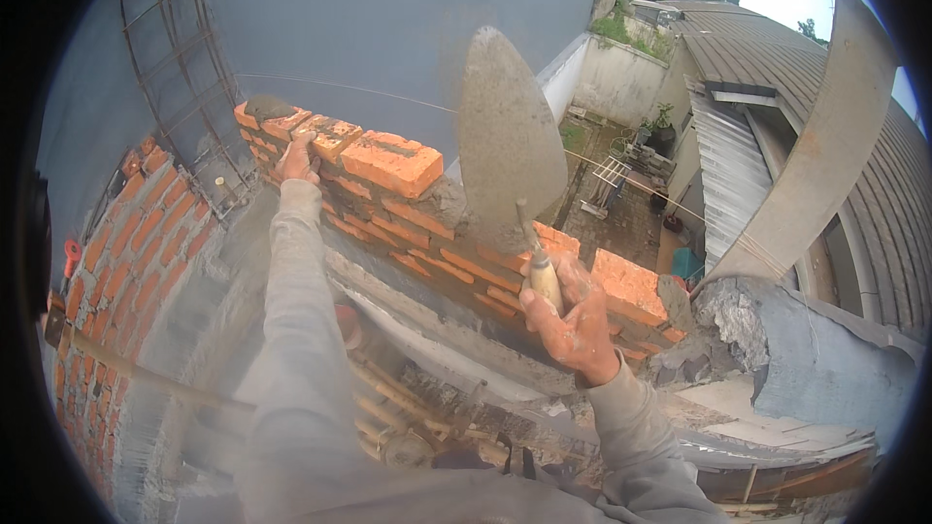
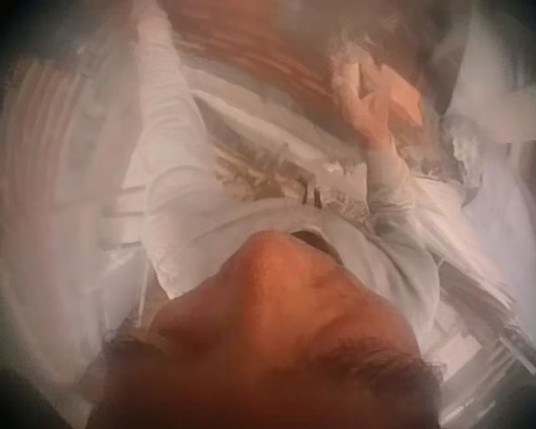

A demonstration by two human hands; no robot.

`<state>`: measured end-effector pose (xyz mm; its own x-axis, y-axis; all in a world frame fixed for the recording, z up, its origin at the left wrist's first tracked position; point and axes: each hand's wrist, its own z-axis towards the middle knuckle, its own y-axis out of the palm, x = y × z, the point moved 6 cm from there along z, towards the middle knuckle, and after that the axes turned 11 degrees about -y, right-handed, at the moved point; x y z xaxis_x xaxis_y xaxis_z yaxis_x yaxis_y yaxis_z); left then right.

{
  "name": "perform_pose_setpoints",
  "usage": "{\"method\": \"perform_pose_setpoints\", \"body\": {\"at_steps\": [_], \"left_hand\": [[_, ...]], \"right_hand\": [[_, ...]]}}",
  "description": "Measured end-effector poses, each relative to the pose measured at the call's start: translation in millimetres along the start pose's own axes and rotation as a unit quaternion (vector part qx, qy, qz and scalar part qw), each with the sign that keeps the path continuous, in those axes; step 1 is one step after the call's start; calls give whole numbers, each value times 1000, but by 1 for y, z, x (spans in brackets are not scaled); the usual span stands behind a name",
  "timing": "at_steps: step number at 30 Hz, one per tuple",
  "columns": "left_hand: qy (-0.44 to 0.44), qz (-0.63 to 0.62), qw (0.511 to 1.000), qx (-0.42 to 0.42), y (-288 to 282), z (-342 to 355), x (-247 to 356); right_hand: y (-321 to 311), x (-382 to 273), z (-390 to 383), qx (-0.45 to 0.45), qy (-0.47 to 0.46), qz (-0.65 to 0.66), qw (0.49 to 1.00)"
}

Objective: The person mixes cement and water in a pan using a trowel, then applies the mortar to a brick wall. They place bricks onto the mortar, tap them into position, and scrape away excess mortar. The person repeats this process, adding more bricks to the wall.

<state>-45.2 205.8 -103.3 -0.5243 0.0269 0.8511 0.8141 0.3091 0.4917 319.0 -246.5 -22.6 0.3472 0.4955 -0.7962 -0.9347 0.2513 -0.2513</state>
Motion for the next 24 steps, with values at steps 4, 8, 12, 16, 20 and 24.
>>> {"method": "perform_pose_setpoints", "body": {"at_steps": [4, 8, 12, 16, 20, 24], "left_hand": [[19, 51, 995, 88, -5, -17, 4], [91, -137, 984, 64, -12, -109, -30], [159, 28, 984, 71, 0, -261, -139], [92, 192, 976, 45, -9, -362, -253], [-106, 29, 991, -75, -54, -424, -386], [-172, 211, 954, -126, -107, -451, -469]], "right_hand": [[-42, -2, -65, -1, -2, -158, 987], [-71, -33, -48, -3, -124, -402, 907], [-75, -43, -6, -59, -114, -511, 850], [-54, -39, -17, -88, -38, -285, 954], [18, -14, -67, -109, -46, -172, 978], [77, 63, -99, -46, -3, -213, 976]]}}
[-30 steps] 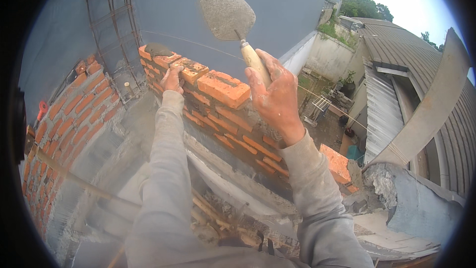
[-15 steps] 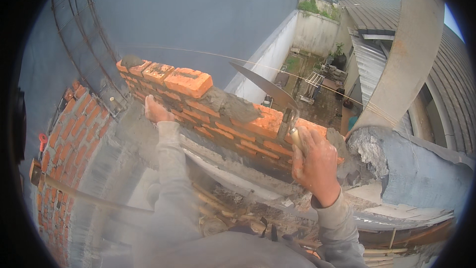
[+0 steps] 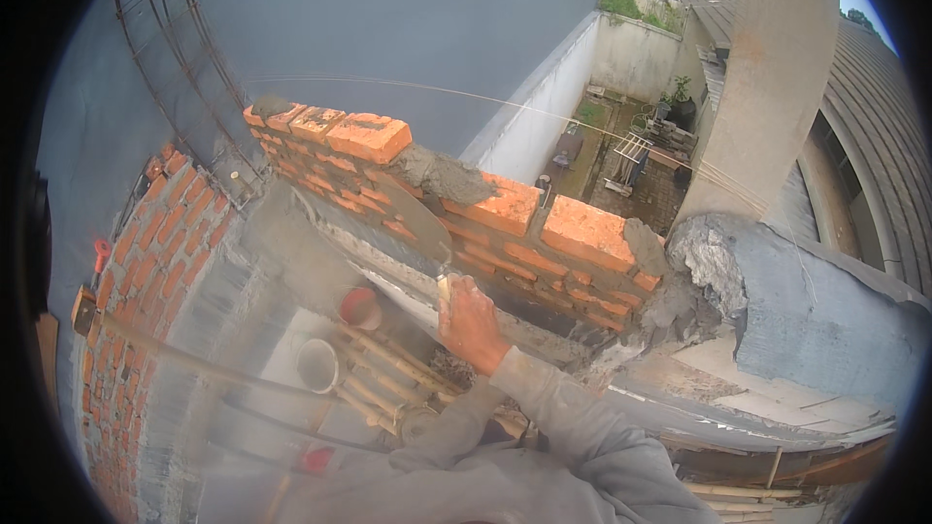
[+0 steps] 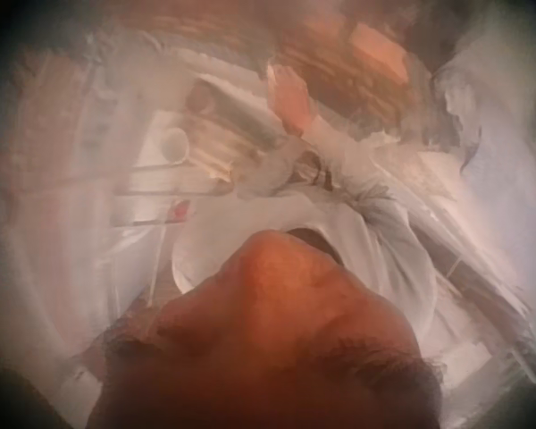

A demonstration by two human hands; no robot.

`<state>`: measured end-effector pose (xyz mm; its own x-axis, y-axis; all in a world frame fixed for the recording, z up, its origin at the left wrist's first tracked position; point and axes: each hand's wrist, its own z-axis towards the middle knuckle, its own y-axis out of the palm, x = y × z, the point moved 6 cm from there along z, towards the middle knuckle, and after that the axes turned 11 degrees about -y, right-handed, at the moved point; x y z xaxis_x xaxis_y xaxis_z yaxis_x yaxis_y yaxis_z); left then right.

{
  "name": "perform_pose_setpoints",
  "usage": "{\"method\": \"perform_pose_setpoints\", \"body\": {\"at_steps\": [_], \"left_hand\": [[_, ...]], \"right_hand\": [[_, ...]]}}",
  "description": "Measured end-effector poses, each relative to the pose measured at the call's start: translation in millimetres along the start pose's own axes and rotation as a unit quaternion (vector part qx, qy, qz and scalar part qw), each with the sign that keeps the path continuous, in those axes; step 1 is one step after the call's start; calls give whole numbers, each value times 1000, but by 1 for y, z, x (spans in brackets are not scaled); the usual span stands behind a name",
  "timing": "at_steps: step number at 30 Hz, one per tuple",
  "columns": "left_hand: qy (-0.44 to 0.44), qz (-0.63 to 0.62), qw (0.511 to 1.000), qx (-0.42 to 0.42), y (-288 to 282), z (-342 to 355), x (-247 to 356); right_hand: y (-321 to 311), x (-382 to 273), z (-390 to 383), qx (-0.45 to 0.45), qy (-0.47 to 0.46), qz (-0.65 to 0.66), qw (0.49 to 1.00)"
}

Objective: The person mixes cement and water in a pan using a trowel, then applies the mortar to a brick wall. They place bricks onto the mortar, tap them into position, and scrape away excess mortar. The person repeats this process, adding more bricks to the wall.

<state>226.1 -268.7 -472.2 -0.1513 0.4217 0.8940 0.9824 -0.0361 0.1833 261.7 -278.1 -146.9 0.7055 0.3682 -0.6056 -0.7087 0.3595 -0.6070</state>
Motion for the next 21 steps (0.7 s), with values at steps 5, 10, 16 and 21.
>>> {"method": "perform_pose_setpoints", "body": {"at_steps": [5, 10, 16, 21], "left_hand": [[4, 134, 986, 99, -57, -25, -31], [-113, 230, 935, 245, -150, -65, -39], [-96, 311, 897, 300, -172, -112, -31], [-148, 215, 947, 186, -137, -96, -65]], "right_hand": [[-18, 37, -60, 81, 68, -16, 994], [-90, 27, -115, 12, 138, 104, 985], [-180, -27, -68, 25, -42, -142, 989], [-178, -69, 54, 14, -172, -412, 895]]}}
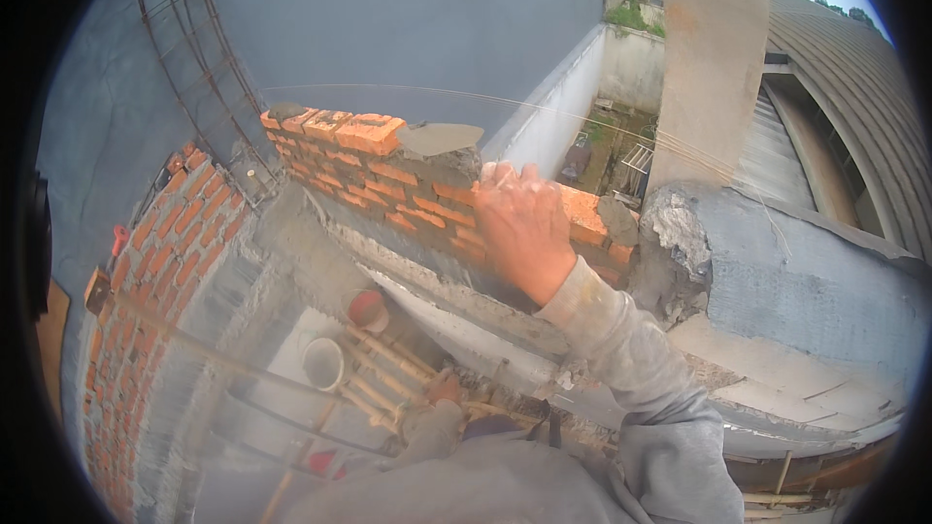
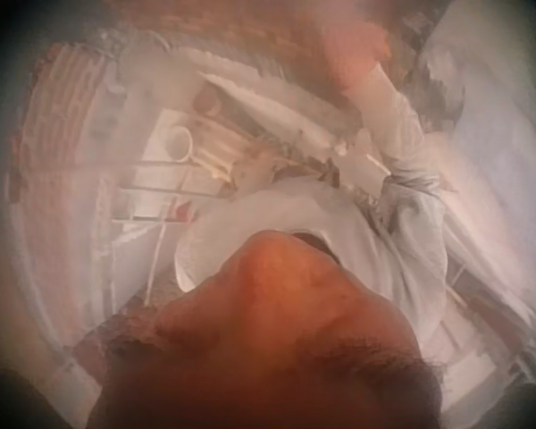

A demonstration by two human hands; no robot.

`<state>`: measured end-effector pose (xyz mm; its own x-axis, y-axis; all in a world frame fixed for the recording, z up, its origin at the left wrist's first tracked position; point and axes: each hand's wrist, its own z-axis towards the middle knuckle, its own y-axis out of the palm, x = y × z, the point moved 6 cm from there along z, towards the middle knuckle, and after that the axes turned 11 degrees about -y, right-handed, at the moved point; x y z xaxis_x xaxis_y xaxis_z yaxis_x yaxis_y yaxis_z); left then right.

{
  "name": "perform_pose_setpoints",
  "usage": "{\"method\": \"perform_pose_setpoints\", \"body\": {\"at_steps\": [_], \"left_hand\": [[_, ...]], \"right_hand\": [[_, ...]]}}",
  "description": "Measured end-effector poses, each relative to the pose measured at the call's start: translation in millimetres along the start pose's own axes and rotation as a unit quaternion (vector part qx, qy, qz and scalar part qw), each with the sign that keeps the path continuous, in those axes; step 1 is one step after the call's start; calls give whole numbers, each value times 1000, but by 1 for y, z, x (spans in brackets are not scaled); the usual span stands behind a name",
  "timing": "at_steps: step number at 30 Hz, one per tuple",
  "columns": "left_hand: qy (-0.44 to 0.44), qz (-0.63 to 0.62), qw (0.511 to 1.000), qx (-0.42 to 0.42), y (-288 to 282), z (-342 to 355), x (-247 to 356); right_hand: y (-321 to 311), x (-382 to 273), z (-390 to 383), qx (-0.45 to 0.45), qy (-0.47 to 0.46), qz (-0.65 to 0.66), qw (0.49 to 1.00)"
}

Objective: The person mixes cement and water in a pan using a trowel, then applies the mortar to a brick wall. They place bricks onto the mortar, tap them into position, and scrape away excess mortar. The person repeats this process, adding more bricks to the wall.

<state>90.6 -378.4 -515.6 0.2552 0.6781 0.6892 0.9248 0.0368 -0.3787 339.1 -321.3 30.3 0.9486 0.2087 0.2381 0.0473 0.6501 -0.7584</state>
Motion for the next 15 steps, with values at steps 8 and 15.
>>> {"method": "perform_pose_setpoints", "body": {"at_steps": [8, 15], "left_hand": [[-13, -226, 973, -41, 19, 46, -37], [108, 295, 948, 48, -30, 71, -79]], "right_hand": [[12, 12, 38, -121, -108, -75, 984], [-6, 34, -24, -139, -52, -91, 985]]}}
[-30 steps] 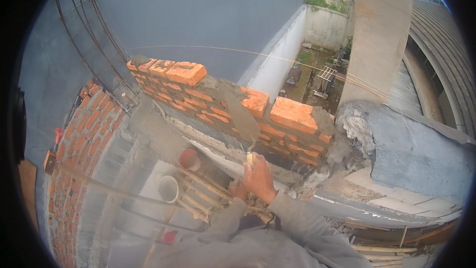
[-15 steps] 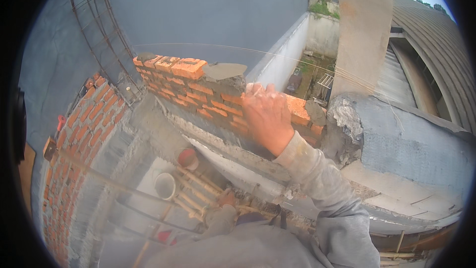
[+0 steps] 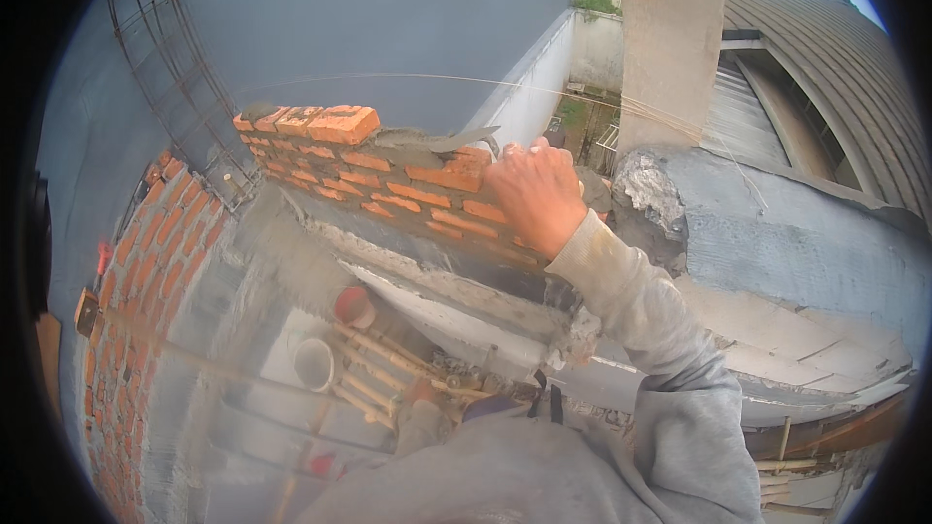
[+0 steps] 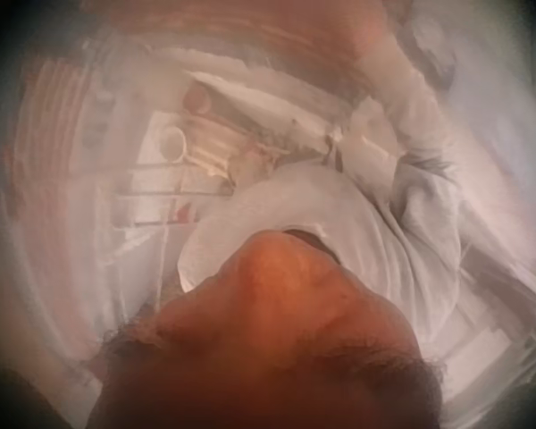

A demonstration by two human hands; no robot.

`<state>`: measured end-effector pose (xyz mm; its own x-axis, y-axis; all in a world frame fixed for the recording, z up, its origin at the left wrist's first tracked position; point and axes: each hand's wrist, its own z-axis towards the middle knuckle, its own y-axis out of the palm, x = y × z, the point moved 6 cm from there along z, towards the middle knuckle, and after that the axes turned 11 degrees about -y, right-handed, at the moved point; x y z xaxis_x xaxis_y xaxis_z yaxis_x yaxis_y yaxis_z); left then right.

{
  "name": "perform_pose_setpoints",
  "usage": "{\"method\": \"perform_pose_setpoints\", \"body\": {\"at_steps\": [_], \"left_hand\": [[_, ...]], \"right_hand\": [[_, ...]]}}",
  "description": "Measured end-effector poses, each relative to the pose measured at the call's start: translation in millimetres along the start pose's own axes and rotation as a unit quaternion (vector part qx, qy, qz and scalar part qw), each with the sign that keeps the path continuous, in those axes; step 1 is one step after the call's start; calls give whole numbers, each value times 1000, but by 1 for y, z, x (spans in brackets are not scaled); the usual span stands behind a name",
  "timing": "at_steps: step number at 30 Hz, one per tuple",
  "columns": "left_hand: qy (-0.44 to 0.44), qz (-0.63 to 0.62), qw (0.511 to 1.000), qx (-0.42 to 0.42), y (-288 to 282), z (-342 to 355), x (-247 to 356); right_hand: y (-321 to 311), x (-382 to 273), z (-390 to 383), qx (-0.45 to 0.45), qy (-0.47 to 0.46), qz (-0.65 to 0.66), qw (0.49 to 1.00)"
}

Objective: The person mixes cement and water in a pan using a trowel, then applies the mortar to a brick wall. They place bricks onto the mortar, tap them into position, and scrape away excess mortar. The person repeats this process, adding more bricks to the wall.

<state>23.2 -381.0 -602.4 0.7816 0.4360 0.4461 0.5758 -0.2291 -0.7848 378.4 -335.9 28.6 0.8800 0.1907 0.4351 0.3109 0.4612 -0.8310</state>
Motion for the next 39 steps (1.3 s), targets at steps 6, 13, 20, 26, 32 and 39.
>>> {"method": "perform_pose_setpoints", "body": {"at_steps": [6, 13, 20, 26, 32, 39], "left_hand": [[-110, -148, 982, -50, 8, -19, 11], [-216, -410, 885, -44, 13, -65, 53], [116, 233, 965, 11, -2, -112, 60], [-123, -74, 988, -64, -7, -122, -17], [-276, -303, 910, -59, 2, -142, -83], [-346, -464, 815, -16, 17, -148, -135]], "right_hand": [[6, 9, -46, 103, 76, 86, 988], [55, 19, 0, 105, 93, 170, 975], [58, 11, 64, 82, 55, 187, 977], [75, 18, -17, 69, 102, 196, 973], [67, -25, -143, 240, 162, 401, 869], [218, -158, -241, -178, 126, 634, 742]]}}
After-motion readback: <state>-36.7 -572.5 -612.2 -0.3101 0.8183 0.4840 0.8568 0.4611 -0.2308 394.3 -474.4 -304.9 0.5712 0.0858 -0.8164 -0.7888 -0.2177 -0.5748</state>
